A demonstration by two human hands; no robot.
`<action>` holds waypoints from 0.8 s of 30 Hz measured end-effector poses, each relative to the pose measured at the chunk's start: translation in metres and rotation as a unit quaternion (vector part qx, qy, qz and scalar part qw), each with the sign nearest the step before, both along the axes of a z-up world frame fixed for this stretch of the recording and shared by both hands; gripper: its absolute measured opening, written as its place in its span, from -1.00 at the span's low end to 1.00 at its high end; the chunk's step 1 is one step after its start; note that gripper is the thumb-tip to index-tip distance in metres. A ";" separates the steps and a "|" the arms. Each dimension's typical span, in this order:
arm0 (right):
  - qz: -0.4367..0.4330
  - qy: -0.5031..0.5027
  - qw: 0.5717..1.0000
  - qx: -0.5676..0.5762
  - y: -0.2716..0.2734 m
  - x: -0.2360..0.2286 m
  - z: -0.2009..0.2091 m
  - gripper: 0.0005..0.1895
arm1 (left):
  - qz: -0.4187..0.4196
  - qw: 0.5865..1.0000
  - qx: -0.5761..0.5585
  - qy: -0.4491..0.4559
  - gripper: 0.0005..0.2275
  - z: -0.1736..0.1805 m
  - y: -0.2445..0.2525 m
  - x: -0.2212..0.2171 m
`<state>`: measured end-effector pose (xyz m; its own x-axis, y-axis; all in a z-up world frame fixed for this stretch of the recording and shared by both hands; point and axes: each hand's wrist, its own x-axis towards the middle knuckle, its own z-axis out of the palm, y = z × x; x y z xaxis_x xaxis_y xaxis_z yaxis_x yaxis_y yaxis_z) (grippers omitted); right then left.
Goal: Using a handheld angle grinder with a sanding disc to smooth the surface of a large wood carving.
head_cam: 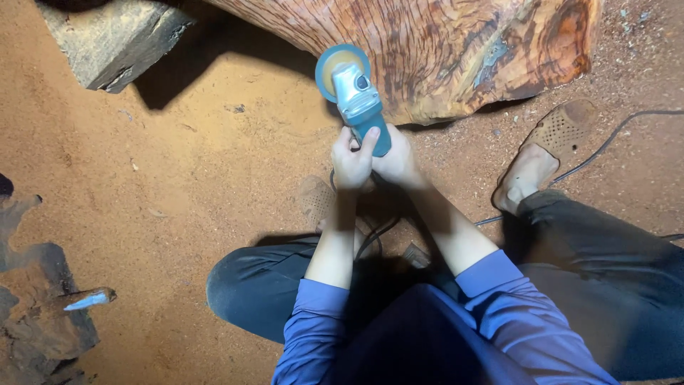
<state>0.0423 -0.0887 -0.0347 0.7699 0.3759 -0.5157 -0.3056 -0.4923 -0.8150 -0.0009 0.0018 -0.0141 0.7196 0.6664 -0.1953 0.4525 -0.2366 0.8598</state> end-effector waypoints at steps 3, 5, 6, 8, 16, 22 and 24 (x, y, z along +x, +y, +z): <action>-0.018 0.014 0.996 -0.085 0.004 -0.002 0.017 -0.39 | -0.056 0.983 -0.131 -0.112 -0.81 -0.005 0.009 -0.002; -0.020 0.021 0.993 -0.114 -0.003 -0.002 0.024 -0.39 | -0.068 0.978 -0.155 -0.118 -0.79 0.003 0.008 0.000; -0.026 0.028 0.989 -0.143 -0.006 -0.002 0.028 -0.39 | -0.084 0.972 -0.180 -0.124 -0.76 0.006 0.007 0.001; -0.047 0.028 0.984 -0.169 -0.008 -0.009 0.016 -0.41 | -0.080 0.963 -0.217 -0.140 -0.77 -0.016 0.001 -0.001; 0.046 -0.079 0.982 -0.166 -0.015 0.020 0.027 -0.40 | -0.049 0.909 -0.357 -0.208 -0.77 -0.020 0.019 0.007; 0.139 -0.141 0.957 -0.210 -0.020 0.029 0.038 -0.38 | -0.020 0.876 -0.432 -0.213 -0.75 -0.052 0.023 0.003; 0.126 -0.138 0.958 -0.219 -0.026 0.026 0.028 -0.40 | -0.032 0.873 -0.444 -0.202 -0.77 -0.044 0.020 0.004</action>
<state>0.0681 -0.1144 -0.0070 0.8125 0.3626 -0.4564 0.0655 -0.8348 -0.5466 0.0030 0.0217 -0.0584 0.8794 0.3377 -0.3355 0.0803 0.5894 0.8038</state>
